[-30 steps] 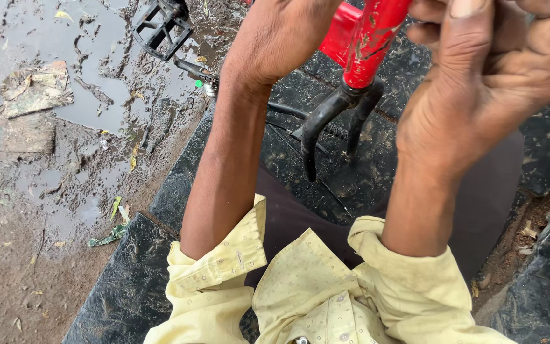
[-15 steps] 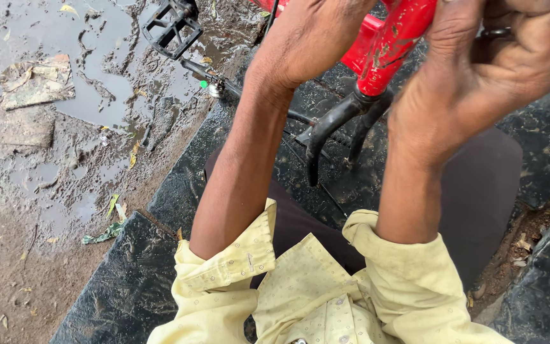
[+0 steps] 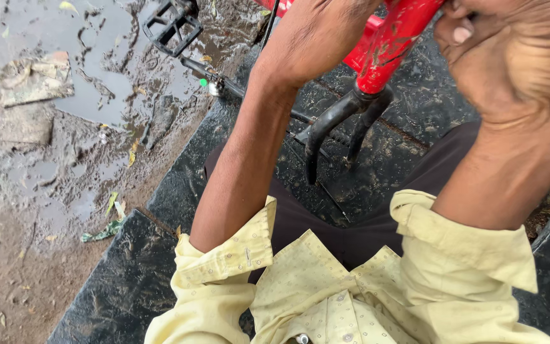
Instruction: The person is repairing a red bicycle frame by inserting a bearing into the head tube and tightening a nut. They use their hands to manipulate the bearing and nut, ensuring the components are properly seated.
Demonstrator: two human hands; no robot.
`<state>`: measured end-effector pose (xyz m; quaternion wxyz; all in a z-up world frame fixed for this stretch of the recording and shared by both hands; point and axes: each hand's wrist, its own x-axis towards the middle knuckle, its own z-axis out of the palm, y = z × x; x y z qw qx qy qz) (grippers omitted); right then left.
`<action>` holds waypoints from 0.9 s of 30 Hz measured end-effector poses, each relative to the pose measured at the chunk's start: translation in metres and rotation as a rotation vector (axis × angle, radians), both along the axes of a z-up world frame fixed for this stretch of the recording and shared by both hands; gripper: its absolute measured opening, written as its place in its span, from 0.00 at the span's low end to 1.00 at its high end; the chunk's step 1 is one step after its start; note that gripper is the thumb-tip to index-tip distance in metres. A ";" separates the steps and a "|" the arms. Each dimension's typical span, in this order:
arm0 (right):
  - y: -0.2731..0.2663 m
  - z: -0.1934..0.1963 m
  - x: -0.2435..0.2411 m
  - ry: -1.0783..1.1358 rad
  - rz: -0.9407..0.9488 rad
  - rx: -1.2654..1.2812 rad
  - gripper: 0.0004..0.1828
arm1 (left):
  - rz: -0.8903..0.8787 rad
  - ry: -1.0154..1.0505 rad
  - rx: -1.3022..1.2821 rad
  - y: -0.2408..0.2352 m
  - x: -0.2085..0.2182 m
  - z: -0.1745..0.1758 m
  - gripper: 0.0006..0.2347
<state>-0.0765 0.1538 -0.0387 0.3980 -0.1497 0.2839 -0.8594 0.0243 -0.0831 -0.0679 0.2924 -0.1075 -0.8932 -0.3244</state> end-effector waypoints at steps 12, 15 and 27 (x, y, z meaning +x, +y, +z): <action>0.000 -0.052 0.005 1.152 0.183 0.560 0.32 | -0.261 -0.023 0.471 0.024 0.028 0.066 0.16; 0.007 -0.090 0.004 1.085 0.346 0.795 0.29 | -0.252 -0.025 0.428 0.029 0.031 0.076 0.22; -0.045 -0.179 0.034 0.790 -0.269 0.499 0.13 | -0.039 -0.044 0.254 0.053 0.030 0.096 0.30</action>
